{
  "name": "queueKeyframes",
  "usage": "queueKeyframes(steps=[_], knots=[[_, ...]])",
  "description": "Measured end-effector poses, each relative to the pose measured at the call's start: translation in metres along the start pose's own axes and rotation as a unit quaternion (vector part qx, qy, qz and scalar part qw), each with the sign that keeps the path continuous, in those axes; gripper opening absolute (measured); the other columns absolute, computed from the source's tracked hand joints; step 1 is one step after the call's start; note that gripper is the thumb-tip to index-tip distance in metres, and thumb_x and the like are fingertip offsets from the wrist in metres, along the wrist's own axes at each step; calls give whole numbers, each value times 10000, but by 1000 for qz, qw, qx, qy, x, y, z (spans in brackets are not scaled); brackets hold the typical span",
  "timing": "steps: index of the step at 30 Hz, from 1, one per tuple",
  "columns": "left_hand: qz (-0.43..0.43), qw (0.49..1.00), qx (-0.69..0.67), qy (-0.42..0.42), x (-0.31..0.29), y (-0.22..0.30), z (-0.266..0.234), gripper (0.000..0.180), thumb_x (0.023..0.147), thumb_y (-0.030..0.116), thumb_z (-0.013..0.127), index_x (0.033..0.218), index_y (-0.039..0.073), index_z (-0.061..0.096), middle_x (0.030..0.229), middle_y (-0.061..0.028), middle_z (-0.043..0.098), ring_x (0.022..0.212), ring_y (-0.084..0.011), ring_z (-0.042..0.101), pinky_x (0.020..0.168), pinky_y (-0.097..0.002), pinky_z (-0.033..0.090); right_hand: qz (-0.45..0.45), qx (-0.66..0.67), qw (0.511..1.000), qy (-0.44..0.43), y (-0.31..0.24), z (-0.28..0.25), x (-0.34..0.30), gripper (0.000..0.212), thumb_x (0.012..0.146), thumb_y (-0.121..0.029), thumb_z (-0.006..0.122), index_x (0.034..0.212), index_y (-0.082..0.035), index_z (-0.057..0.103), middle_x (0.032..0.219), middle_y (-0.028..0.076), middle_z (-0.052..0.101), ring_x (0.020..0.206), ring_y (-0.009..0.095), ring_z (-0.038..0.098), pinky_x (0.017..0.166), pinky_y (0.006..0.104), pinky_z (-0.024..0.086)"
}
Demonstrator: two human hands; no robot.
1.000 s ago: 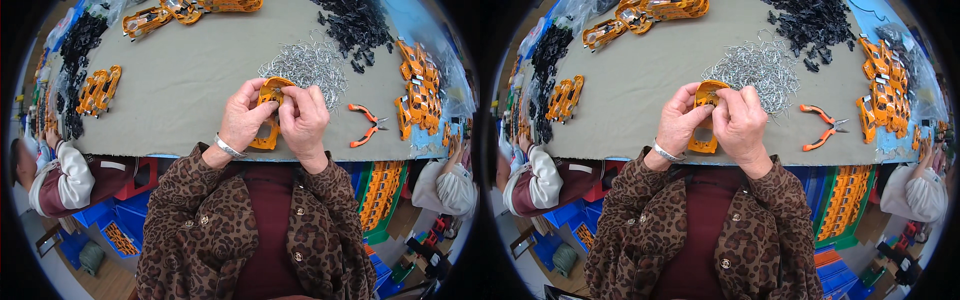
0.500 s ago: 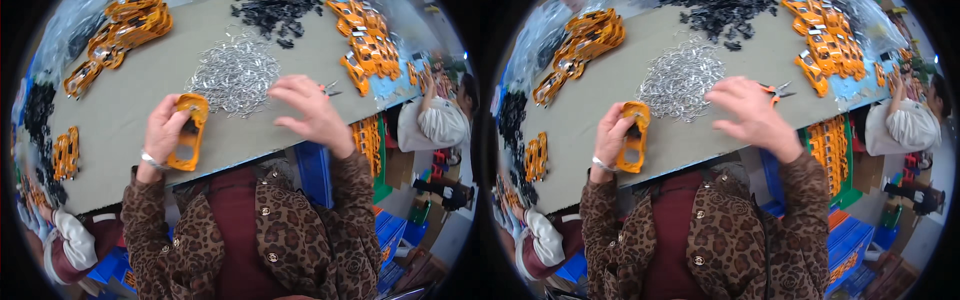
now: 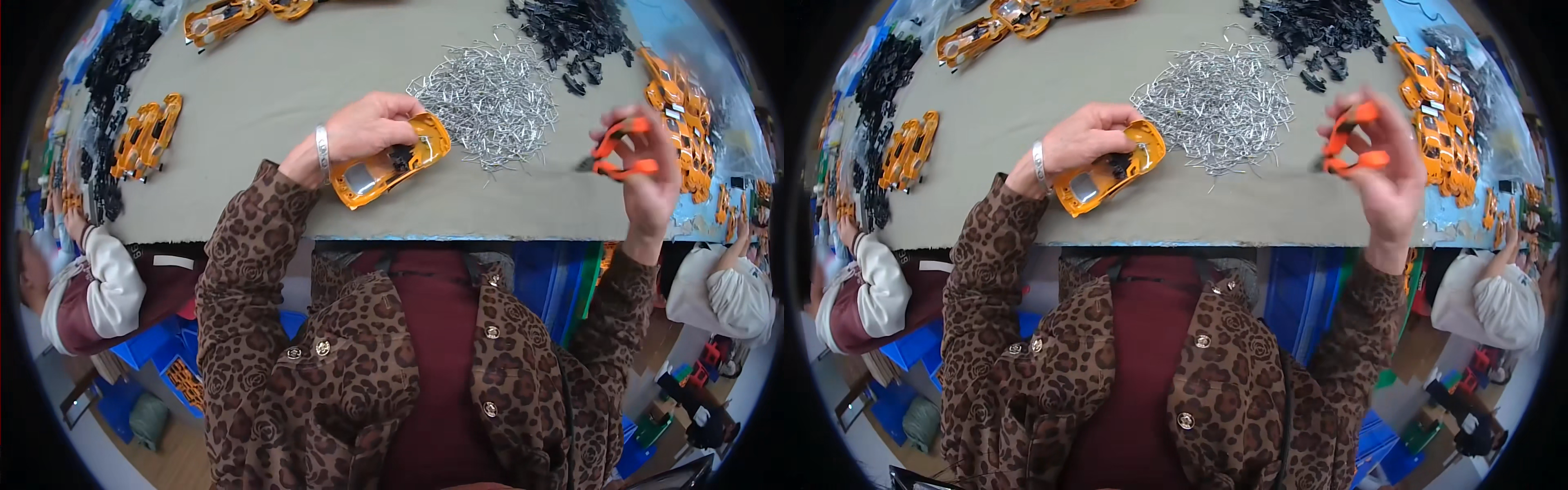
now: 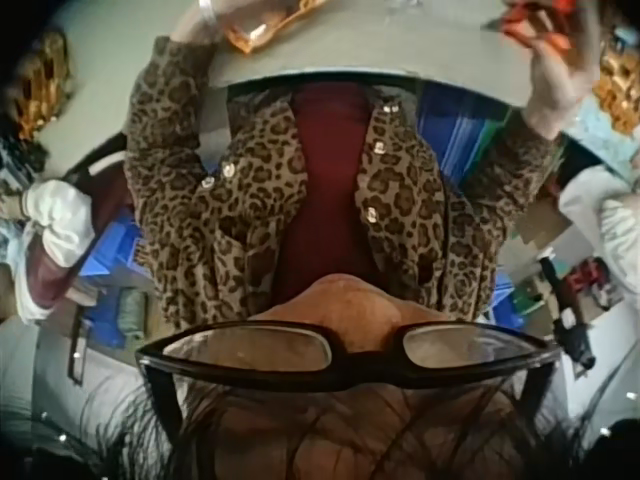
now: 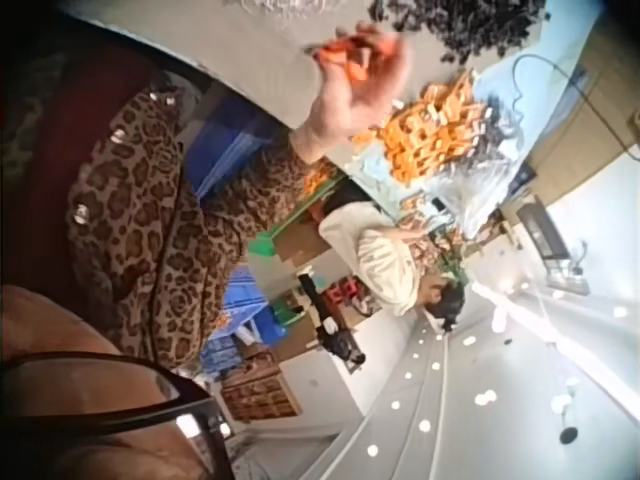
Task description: The person assembles toy car bodies by picking up car shells, inserting metal pins by hand, securing them using pliers, and placing the assembled car shells on the table.
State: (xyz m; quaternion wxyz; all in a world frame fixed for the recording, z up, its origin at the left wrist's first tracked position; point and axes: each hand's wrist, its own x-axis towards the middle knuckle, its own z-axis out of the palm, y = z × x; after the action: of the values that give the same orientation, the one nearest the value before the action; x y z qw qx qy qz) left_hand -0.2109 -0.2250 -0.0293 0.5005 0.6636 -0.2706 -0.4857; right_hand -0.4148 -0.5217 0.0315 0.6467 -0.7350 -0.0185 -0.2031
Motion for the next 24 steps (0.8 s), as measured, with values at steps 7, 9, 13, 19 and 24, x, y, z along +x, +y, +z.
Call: queueKeyframes(steps=[7,9,13,19,24], knots=[[-49,998,-2,-34,-2,13,-3,230,830,38,555,1049,21,623,899,-8,657,775,-48,589,698,-205,494,-51,523,840,-130,42,96,72,625,887,-501,557,1327,-67,465,1171,136,532,1039,298,491,867,467,430],[-68,997,-7,-30,-4,15,-3,238,825,40,561,1054,20,623,904,-9,657,775,-50,587,699,-205,494,-31,523,834,-173,56,106,80,671,843,-552,609,1332,-108,497,1146,79,532,1001,239,456,845,436,398],[-49,998,-15,-33,-1,4,-5,258,814,40,561,1063,14,624,926,-19,662,765,-60,584,698,-216,491,-26,487,837,-246,69,114,91,680,851,-603,567,1328,-122,508,1110,35,559,908,201,454,761,384,386],[-36,999,-3,-7,2,-3,-1,221,810,54,561,1014,7,629,849,-3,641,725,-53,561,665,-215,470,-9,507,818,-272,64,127,91,575,885,-584,527,1192,-98,560,994,51,517,880,207,449,746,361,384],[-43,998,36,38,-1,-3,5,135,806,75,579,918,19,629,759,22,596,684,-38,529,615,-209,439,-110,287,950,48,26,172,40,404,974,-339,501,1131,33,479,991,157,556,859,212,542,767,346,471]])
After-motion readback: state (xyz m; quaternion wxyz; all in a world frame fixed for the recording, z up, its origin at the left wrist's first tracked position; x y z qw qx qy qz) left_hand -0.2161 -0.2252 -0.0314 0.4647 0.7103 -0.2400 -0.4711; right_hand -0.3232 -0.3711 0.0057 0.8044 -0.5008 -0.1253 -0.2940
